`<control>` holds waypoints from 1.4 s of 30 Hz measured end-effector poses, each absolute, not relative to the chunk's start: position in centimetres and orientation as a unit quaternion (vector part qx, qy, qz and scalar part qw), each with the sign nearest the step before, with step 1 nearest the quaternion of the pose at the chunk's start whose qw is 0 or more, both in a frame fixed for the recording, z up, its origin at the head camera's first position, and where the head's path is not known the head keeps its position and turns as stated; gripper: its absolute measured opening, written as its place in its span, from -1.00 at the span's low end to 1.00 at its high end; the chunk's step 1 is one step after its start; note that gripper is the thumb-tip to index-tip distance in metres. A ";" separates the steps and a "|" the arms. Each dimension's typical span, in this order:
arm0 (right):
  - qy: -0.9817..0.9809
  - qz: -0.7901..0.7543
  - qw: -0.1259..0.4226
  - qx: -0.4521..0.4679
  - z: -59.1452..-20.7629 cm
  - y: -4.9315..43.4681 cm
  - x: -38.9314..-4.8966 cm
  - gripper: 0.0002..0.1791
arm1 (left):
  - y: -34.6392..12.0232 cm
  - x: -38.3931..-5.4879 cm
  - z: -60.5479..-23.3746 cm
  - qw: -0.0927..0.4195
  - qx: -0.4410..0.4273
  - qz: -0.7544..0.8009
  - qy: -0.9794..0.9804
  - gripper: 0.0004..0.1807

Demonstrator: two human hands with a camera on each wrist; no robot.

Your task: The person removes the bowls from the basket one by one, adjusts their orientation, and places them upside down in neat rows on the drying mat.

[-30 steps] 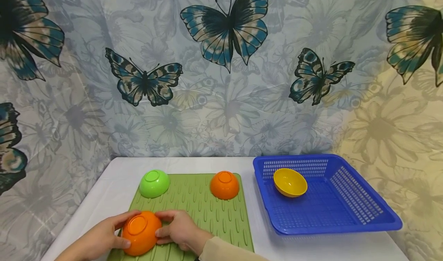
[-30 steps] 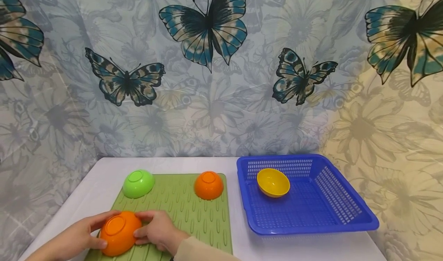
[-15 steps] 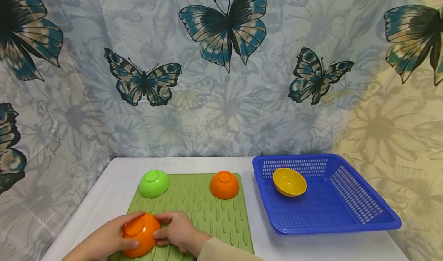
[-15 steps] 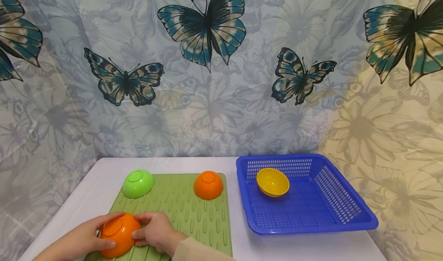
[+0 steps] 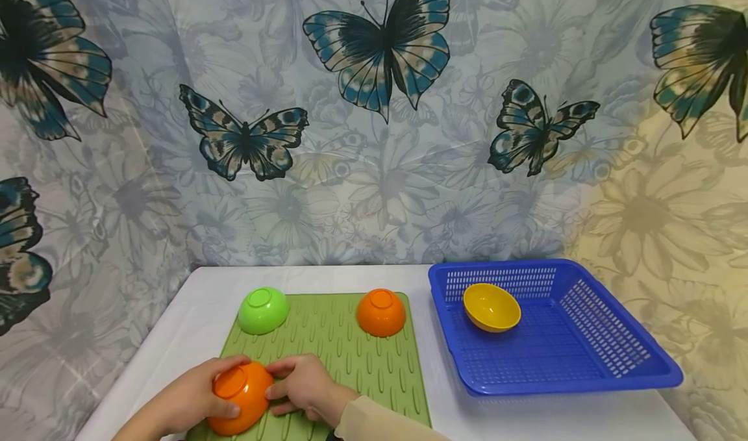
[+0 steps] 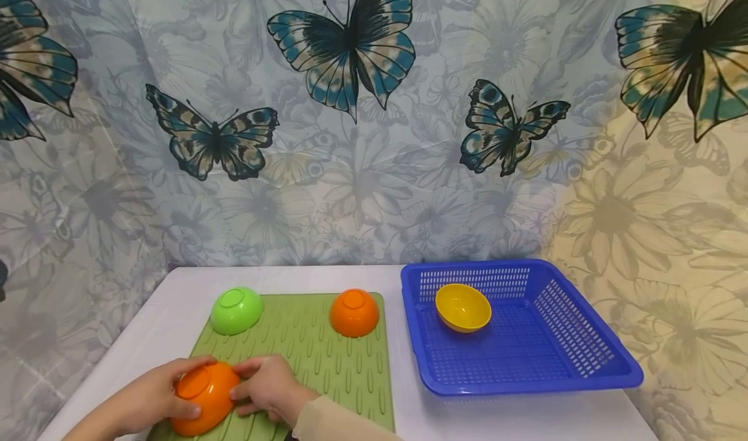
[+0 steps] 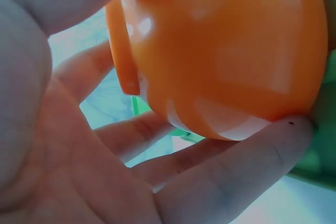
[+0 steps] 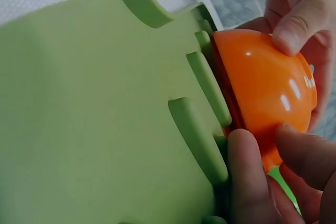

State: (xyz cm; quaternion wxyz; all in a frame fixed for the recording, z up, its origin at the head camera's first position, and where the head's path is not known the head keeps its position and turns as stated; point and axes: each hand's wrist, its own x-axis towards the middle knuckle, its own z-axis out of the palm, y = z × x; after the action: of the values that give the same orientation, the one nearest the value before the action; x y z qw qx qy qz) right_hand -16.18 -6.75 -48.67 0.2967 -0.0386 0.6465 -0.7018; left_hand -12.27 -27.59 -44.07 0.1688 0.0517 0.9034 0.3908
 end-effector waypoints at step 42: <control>0.620 -0.705 0.315 -0.140 -35.6 10.8 -19.7 -0.46 | -26.7 -12.5 -44.4 0.177 0.030 0.364 0.914 -0.04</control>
State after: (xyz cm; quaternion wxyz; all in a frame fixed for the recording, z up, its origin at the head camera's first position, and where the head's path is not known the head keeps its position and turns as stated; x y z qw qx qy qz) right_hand -19.65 10.75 -35.65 0.3155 -0.1399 0.6197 -0.7049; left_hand -12.54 -26.68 -44.42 0.1775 0.0296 0.9139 0.3640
